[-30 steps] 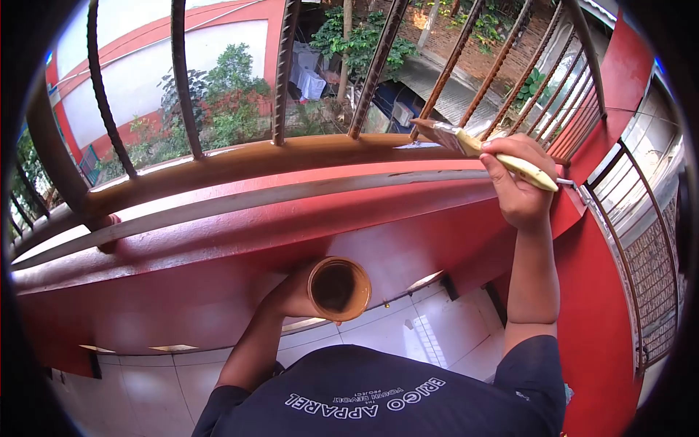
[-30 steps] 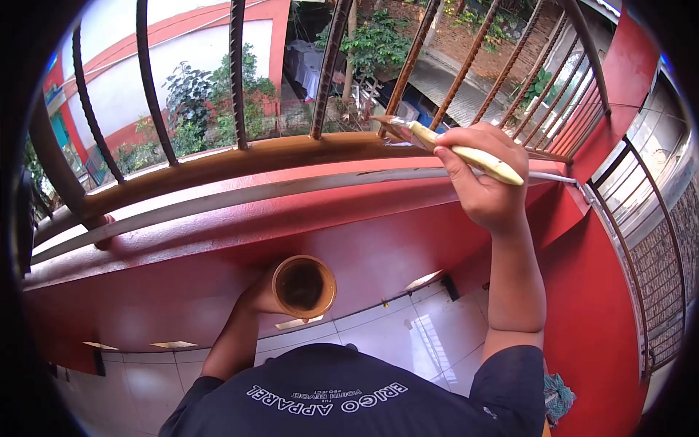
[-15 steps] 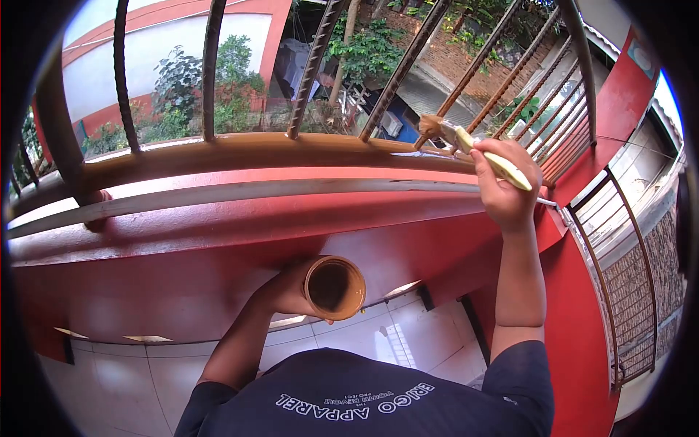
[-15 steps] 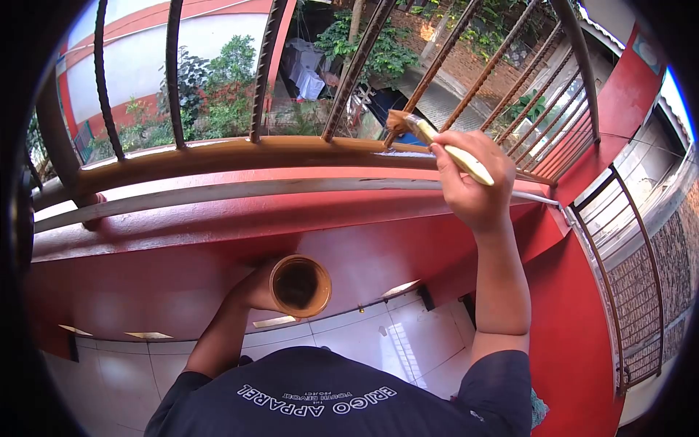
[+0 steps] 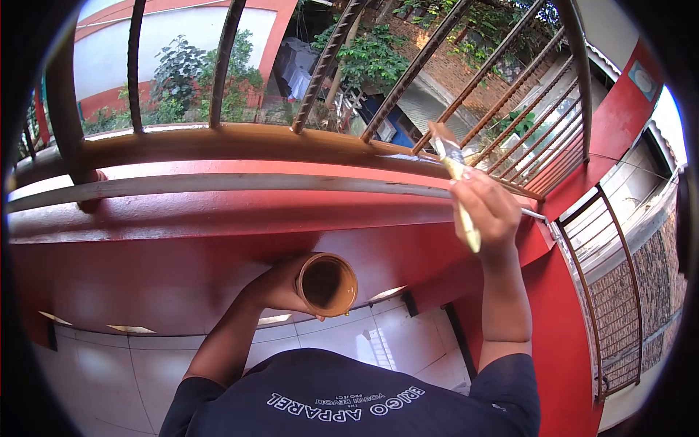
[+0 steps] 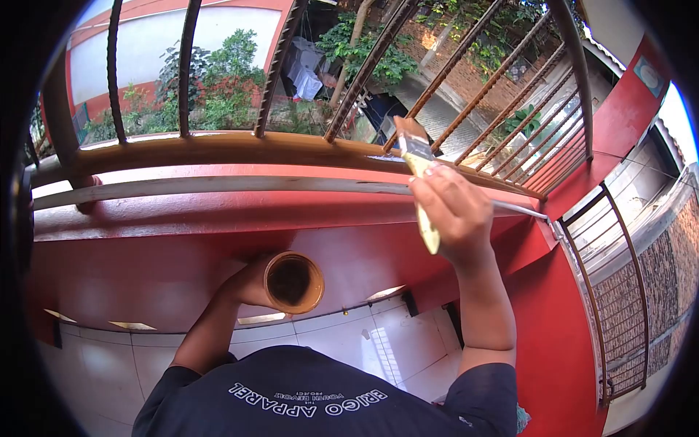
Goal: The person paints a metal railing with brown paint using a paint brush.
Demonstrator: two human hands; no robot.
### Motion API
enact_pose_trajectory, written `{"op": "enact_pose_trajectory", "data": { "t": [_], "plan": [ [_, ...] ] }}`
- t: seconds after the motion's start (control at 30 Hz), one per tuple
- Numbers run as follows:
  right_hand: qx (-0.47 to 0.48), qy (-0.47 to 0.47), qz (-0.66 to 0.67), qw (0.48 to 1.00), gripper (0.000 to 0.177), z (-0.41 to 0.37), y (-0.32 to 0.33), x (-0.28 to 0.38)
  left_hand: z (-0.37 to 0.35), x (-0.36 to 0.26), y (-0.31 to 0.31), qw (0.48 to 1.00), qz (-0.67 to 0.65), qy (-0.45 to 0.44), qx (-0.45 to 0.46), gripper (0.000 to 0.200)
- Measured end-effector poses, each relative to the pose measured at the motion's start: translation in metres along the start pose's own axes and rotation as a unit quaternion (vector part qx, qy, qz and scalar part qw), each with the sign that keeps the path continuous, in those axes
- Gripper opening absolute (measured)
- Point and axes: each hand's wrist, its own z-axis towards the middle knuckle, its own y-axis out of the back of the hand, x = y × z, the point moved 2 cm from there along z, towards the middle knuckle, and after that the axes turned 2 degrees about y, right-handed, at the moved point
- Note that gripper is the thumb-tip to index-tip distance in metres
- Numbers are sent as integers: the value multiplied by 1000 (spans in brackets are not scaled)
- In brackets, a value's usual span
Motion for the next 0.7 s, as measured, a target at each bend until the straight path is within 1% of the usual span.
{"op": "enact_pose_trajectory", "data": {
  "t": [0.03, 0.1, 0.13, 0.23, 0.27, 0.37, 0.4, 0.43, 0.5, 0.53, 0.63, 0.7],
  "plan": [
    [53, 44, -28, 997, 20, -6, -8, 7, -1, 1, 0, 1000, -1, 8, 8, 90],
    [119, 75, -21, 990, 20, -17, -17, 17, -2, 6, -2, 1000, -25, 11, 5, 90],
    [128, 81, -22, 988, 20, -22, -16, 17, -2, 7, -2, 999, -36, 12, 3, 91],
    [98, 38, -2, 994, 21, -18, 4, 12, -1, 1, -1, 999, -32, -9, -2, 91],
    [69, 1, 23, 997, 22, -17, 7, 9, -1, 3, -1, 1000, -24, -11, -4, 91],
    [15, -29, 45, 998, 24, -16, 3, 4, -1, 11, -3, 1000, -14, -7, -6, 92],
    [52, -41, 68, 995, 23, -16, -1, 5, -1, 12, -4, 1000, -16, -3, -8, 92],
    [51, -63, 84, 993, 22, -18, 0, 5, -2, 12, -4, 1000, -18, 2, -11, 92],
    [43, -98, 115, 988, 21, -19, 1, 4, -2, 6, -2, 1000, -13, -8, -11, 92],
    [-11, -112, 153, 982, 19, -12, 5, 3, -1, 3, -2, 1000, -12, -15, -13, 92],
    [-16, -135, 210, 968, 17, -5, 0, -3, -2, 5, -2, 1000, -3, 5, -16, 91],
    [-4, -163, 196, 967, 12, 7, 1, -25, -2, 7, -3, 1000, -18, 5, -14, 90]
  ]
}}
